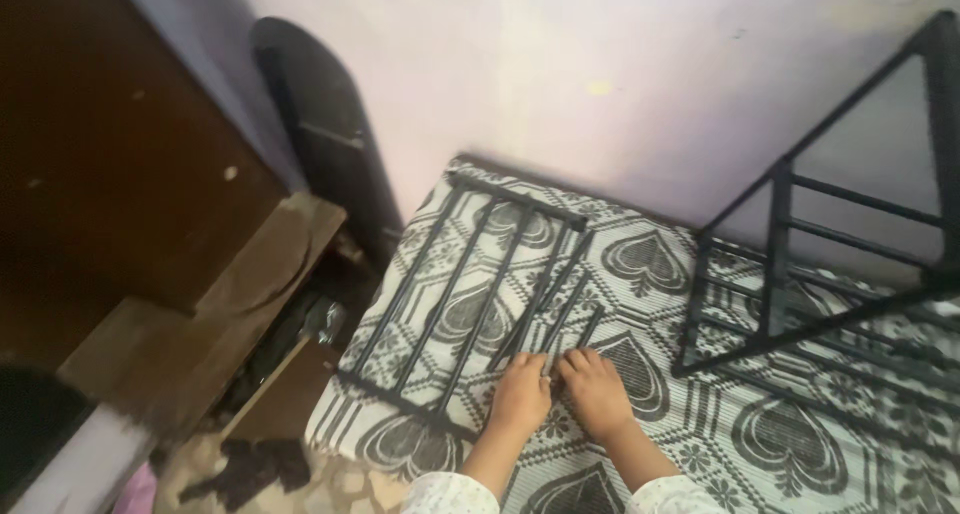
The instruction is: The person assembles a black metal rack by inserting vertical and horizontal bars into a frame. They repeatedly pick up bars, align them with the frame, and push them into place to build the structure.
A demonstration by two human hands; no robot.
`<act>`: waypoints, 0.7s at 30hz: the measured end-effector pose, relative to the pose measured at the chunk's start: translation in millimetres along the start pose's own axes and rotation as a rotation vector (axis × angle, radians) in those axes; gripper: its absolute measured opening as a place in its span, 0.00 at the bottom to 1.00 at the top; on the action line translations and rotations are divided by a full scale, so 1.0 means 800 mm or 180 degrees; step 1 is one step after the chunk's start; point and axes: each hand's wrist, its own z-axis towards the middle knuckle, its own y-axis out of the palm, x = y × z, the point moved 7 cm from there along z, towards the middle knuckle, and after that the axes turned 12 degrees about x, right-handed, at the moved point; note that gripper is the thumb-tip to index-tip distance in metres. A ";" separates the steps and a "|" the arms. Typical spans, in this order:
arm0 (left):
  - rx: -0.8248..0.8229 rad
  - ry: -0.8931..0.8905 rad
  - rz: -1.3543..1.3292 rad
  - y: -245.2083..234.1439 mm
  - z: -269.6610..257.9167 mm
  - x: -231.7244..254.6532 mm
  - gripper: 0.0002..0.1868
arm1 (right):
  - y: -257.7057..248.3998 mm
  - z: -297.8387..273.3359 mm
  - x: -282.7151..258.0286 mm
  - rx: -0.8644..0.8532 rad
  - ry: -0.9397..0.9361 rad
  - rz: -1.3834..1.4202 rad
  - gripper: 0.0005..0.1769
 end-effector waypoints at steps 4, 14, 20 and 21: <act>-0.0611 0.0158 0.0917 0.034 0.026 0.008 0.23 | 0.003 -0.022 0.013 -0.0358 -0.0007 -0.0203 0.18; -0.0439 -0.0416 0.1223 0.110 0.072 -0.049 0.18 | -0.066 -0.103 0.041 -0.0072 -0.0057 -0.0090 0.28; -0.0174 -0.0976 -0.1443 0.076 0.090 0.027 0.13 | -0.191 -0.104 0.070 0.1040 0.1146 0.1162 0.18; -0.0082 -0.1155 -0.1810 0.050 0.092 0.059 0.12 | -0.209 -0.107 0.080 0.1150 0.1560 0.1465 0.15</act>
